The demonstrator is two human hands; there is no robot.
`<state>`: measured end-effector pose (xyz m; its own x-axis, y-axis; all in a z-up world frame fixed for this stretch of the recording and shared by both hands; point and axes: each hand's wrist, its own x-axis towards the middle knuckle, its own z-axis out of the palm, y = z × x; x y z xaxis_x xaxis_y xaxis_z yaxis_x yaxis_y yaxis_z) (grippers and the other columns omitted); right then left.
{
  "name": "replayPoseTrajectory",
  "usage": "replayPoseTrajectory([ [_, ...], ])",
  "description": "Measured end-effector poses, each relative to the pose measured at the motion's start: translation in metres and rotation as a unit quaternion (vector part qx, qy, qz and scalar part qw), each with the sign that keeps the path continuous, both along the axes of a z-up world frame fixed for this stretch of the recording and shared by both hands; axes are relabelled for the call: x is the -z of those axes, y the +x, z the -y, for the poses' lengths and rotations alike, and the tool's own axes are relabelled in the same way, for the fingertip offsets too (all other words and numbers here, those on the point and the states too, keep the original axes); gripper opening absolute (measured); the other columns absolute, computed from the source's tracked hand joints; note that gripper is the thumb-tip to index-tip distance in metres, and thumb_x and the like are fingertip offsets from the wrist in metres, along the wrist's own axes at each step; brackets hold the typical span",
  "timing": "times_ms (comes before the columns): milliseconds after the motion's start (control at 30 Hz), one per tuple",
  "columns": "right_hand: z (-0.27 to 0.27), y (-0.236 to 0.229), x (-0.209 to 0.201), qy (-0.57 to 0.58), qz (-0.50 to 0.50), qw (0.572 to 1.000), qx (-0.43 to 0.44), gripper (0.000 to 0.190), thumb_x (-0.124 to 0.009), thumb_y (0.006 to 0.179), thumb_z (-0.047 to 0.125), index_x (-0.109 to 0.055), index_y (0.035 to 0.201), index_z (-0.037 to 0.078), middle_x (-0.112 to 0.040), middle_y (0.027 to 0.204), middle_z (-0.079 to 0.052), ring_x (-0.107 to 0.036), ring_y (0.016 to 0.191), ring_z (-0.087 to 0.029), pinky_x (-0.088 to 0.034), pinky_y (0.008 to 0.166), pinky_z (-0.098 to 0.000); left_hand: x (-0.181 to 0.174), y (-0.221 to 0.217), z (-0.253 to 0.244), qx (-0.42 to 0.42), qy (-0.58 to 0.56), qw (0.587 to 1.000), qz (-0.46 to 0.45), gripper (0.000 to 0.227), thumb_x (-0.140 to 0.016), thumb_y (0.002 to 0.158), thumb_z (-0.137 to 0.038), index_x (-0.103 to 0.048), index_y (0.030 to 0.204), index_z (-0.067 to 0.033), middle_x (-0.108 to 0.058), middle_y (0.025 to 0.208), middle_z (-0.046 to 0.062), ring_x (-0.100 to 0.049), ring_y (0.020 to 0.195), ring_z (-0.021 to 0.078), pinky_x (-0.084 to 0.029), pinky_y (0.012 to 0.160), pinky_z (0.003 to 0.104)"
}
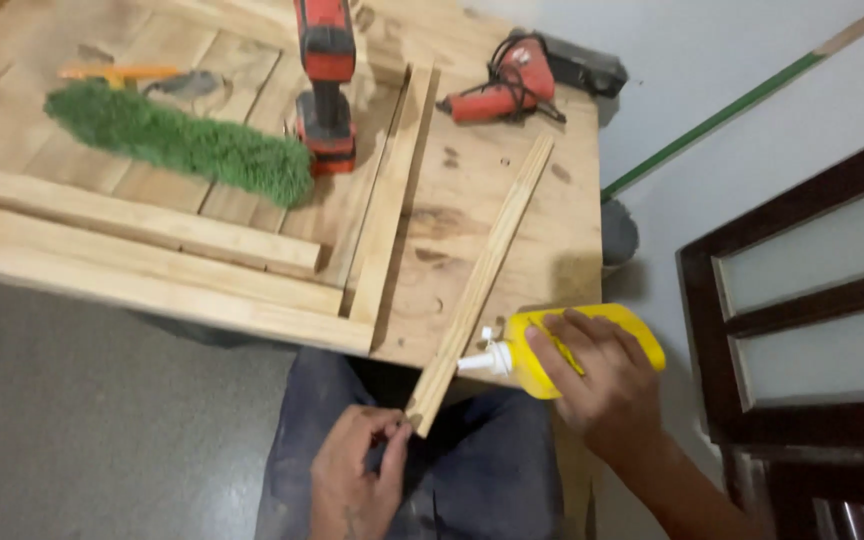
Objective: Applying wood glue to a wooden strip and sanding the edges of another wooden piece on a workbench.
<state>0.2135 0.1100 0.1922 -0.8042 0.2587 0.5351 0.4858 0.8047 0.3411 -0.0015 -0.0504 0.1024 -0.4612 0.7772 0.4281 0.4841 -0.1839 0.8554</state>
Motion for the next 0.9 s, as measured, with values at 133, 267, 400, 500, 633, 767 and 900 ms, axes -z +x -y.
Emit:
replayPoseTrajectory([
  [133, -0.004, -0.010, 0.006, 0.011, 0.040, 0.999, 0.014, 0.027, -0.057, 0.095, -0.001, -0.073, 0.110, 0.014, -0.075, 0.112, -0.010, -0.072, 0.105, -0.030, -0.055, 0.090, -0.0430, 0.006, -0.007, -0.004, 0.011, -0.006, 1.000, 0.001, 0.014, -0.076, 0.089, -0.016, -0.068, 0.097, -0.0077, -0.063, 0.082, 0.002, -0.063, 0.076, 0.0178, -0.053, 0.074, 0.029],
  [267, -0.004, -0.016, 0.004, -0.014, 0.034, 0.999, -0.040, 0.029, -0.058, 0.101, -0.002, -0.060, 0.126, 0.012, -0.066, 0.124, -0.012, -0.071, 0.111, -0.032, -0.056, 0.094, -0.0453, 0.020, -0.007, 0.002, 0.035, -0.050, 0.998, 0.029, 0.038, -0.084, 0.083, -0.026, -0.066, 0.110, -0.0052, -0.064, 0.091, 0.007, -0.066, 0.086, 0.0201, -0.054, 0.081, 0.031],
  [400, -0.004, -0.020, -0.002, -0.024, 0.094, 0.995, -0.018, 0.020, -0.060, 0.102, 0.005, -0.066, 0.119, 0.013, -0.072, 0.119, -0.011, -0.072, 0.109, -0.032, -0.056, 0.091, -0.0449, 0.033, 0.001, 0.002, 0.077, -0.084, 0.991, 0.072, 0.059, -0.089, 0.078, -0.035, -0.062, 0.121, -0.0042, -0.063, 0.116, 0.012, -0.066, 0.111, 0.0260, -0.051, 0.100, 0.034],
  [500, -0.003, -0.019, -0.001, -0.032, 0.102, 0.994, -0.024, 0.020, -0.058, 0.103, 0.004, -0.067, 0.118, 0.012, -0.073, 0.120, -0.013, -0.073, 0.109, -0.035, -0.056, 0.091, -0.0466, 0.031, 0.003, 0.001, 0.097, -0.078, 0.987, 0.097, 0.052, -0.086, 0.082, -0.029, -0.060, 0.120, -0.0041, -0.062, 0.117, 0.012, -0.066, 0.111, 0.0251, -0.051, 0.100, 0.032],
  [633, 0.004, -0.015, -0.007, -0.081, 0.081, 0.993, -0.018, 0.039, -0.036, 0.100, -0.002, -0.068, 0.120, 0.008, -0.072, 0.120, -0.016, -0.071, 0.110, -0.036, -0.054, 0.092, -0.0464, 0.045, 0.005, -0.003, 0.102, -0.089, 0.986, 0.093, 0.054, -0.085, 0.083, -0.029, -0.060, 0.125, -0.0048, -0.065, 0.121, 0.012, -0.066, 0.114, 0.0275, -0.051, 0.099, 0.035],
  [767, 0.028, 0.003, 0.001, -0.157, -0.003, 0.988, 0.012, 0.036, -0.048, 0.091, -0.002, -0.067, 0.121, 0.005, -0.071, 0.123, -0.017, -0.072, 0.107, -0.037, -0.056, 0.094, -0.0494, 0.037, 0.002, -0.008, 0.137, -0.265, 0.945, 0.137, 0.064, -0.083, 0.081, -0.041, -0.061, 0.135, -0.0135, -0.067, 0.130, 0.003, -0.071, 0.112, 0.0177, -0.057, 0.091, 0.034],
  [900, 0.059, 0.021, 0.012, -0.369, -0.137, 0.906, 0.155, 0.063, -0.088, 0.073, 0.036, -0.067, 0.127, 0.011, -0.076, 0.124, -0.008, -0.075, 0.109, -0.023, -0.055, 0.098, -0.0338, 0.041, 0.004, -0.013, 0.114, -0.236, 0.957, 0.120, 0.071, -0.086, 0.078, -0.041, -0.059, 0.138, -0.0151, -0.067, 0.129, 0.005, -0.067, 0.117, 0.0204, -0.055, 0.095, 0.035],
])
